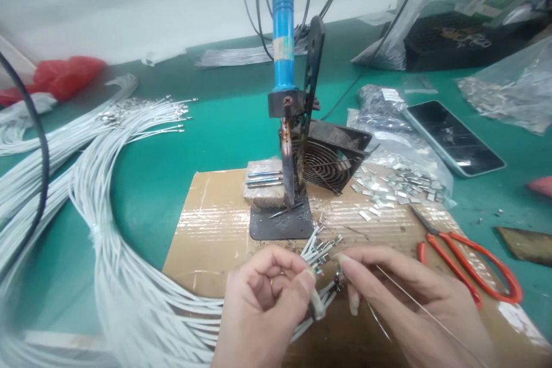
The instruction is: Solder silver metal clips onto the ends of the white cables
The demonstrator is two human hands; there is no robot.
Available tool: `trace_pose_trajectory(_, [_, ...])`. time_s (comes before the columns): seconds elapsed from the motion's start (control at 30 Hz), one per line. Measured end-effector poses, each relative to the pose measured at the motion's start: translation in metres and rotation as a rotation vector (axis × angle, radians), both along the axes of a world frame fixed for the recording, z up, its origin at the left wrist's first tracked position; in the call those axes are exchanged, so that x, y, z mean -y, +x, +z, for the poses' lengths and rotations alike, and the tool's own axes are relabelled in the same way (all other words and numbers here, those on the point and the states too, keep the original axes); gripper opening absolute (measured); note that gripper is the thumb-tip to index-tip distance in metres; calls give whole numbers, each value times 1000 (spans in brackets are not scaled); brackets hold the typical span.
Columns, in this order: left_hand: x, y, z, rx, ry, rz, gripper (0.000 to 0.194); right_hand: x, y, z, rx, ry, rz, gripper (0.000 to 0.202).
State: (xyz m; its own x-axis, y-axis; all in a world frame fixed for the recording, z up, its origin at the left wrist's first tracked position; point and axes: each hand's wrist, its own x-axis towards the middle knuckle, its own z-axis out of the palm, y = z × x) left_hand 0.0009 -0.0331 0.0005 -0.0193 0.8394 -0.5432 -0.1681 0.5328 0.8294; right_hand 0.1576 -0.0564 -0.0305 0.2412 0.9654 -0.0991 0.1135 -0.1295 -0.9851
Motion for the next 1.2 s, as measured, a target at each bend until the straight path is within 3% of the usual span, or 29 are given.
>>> trace_pose_trajectory(0.13, [0,2,2,-8,28,38,21,0,-8,-3,-119,20,33,7])
trace_pose_trajectory(0.3, [-1,5,5,-19,75,46,17,-1,-8,-5,-80,-15,129,11])
trace_pose_trajectory(0.77, [-3,9,6,-59,62,49,16,0,-8,-8,-73,4,98,14])
trace_pose_trajectory(0.97, [-2,8,4,-28,58,28,18,-4,-14,-4,48,61,-129,32])
trace_pose_trajectory(1.2, [-3,5,2,-14,51,5,19,-5,-13,-7,87,75,-167,38])
